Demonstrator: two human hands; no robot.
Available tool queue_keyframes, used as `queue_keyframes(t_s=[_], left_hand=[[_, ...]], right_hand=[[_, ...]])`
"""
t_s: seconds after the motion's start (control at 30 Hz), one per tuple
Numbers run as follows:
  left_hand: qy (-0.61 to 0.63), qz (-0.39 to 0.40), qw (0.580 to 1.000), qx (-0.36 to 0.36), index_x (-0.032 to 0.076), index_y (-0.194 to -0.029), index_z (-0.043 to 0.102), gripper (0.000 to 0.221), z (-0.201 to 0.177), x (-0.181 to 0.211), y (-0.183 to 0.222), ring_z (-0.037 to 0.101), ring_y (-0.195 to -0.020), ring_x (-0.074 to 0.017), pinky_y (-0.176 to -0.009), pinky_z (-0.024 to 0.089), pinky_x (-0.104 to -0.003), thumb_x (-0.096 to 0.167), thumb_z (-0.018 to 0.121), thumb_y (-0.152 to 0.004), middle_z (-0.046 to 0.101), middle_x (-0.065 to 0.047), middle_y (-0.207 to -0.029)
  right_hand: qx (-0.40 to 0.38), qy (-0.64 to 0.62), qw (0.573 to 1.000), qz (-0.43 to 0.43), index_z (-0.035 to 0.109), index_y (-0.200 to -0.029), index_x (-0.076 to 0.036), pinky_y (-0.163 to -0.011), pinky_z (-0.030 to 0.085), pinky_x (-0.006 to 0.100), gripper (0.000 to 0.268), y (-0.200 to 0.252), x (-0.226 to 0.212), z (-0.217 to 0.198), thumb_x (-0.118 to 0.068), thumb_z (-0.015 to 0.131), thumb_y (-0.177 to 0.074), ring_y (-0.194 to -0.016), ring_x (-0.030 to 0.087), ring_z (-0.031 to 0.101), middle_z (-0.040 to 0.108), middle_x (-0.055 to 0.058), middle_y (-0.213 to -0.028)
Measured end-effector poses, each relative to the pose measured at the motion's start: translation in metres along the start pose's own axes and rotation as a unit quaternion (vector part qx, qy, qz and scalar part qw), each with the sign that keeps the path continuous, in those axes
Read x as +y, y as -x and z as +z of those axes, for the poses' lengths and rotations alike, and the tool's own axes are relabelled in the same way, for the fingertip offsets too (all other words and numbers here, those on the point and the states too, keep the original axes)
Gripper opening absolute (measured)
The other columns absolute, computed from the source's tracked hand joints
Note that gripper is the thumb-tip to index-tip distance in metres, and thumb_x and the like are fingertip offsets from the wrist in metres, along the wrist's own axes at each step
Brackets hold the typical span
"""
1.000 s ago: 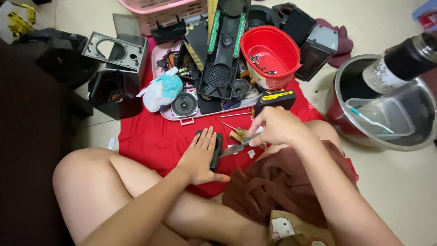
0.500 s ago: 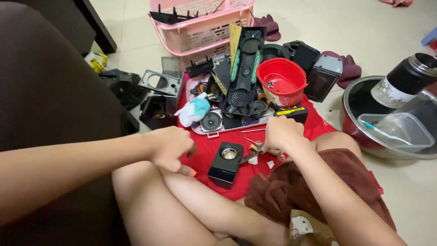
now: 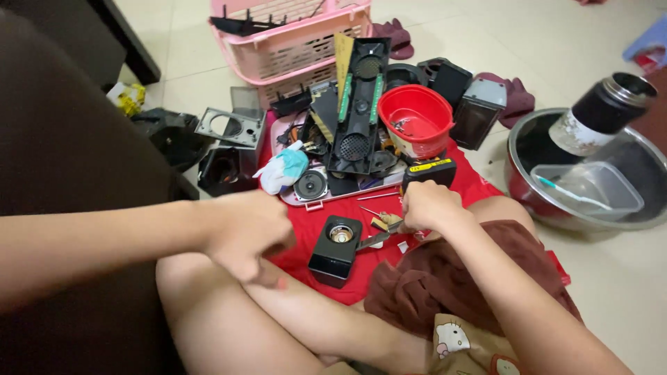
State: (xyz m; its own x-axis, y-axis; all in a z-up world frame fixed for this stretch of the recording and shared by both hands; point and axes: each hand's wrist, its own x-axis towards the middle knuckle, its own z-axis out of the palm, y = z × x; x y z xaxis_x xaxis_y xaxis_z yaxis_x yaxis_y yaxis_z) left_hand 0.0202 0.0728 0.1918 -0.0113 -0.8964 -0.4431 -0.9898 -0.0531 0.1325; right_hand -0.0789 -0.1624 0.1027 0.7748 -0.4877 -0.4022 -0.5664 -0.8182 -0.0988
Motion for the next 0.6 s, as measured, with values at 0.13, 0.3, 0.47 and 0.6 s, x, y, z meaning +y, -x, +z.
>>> queue_keyframes(t_s=[0.13,0.3,0.47,0.6], left_hand=[[0.018,-0.02,0.997,0.073,0.016,-0.047,0.052,0.048,0.013,-0.004,-0.027,0.059,-0.05,-0.0284,-0.05,0.047,-0.037,0.062,0.061,-0.059,0.052,-0.006,-0.042],[0.124,-0.038,0.989,0.071,0.011,-0.081,0.057,0.054,0.074,-0.001,-0.076,0.06,-0.086,-0.0277,-0.071,0.05,-0.042,0.058,0.064,-0.055,0.06,-0.006,-0.08],[0.319,-0.215,0.876,0.292,0.012,-0.092,0.056,0.037,0.158,-0.004,-0.129,0.053,-0.096,-0.0305,-0.079,0.044,-0.044,0.044,0.061,-0.072,0.054,-0.009,-0.093],[0.288,-0.347,0.829,0.331,0.01,-0.112,0.049,0.037,0.178,0.005,-0.157,0.046,-0.109,-0.0274,-0.087,0.039,-0.042,0.034,0.043,-0.085,0.048,-0.009,-0.114]], right_hand=[[0.011,0.011,1.0,-0.025,0.073,-0.067,-0.02,-0.076,0.049,0.043,0.013,-0.004,0.004,0.0,-0.013,0.068,-0.058,-0.086,0.036,0.063,0.068,0.013,-0.08],[0.085,-0.134,0.98,-0.124,0.069,-0.069,-0.007,-0.08,0.048,0.045,0.023,-0.006,0.001,-0.018,-0.021,0.075,-0.053,-0.088,0.038,0.062,0.067,0.018,-0.075],[0.188,-0.307,0.932,-0.055,0.064,-0.09,-0.013,-0.068,0.051,0.035,0.037,0.007,0.008,0.004,-0.019,0.075,-0.055,-0.076,0.025,0.065,0.066,0.01,-0.085],[0.23,-0.52,0.822,-0.04,0.056,-0.102,-0.003,-0.06,0.054,0.03,0.043,0.011,0.017,0.037,-0.008,0.073,-0.064,-0.064,0.019,0.065,0.053,0.017,-0.093]])
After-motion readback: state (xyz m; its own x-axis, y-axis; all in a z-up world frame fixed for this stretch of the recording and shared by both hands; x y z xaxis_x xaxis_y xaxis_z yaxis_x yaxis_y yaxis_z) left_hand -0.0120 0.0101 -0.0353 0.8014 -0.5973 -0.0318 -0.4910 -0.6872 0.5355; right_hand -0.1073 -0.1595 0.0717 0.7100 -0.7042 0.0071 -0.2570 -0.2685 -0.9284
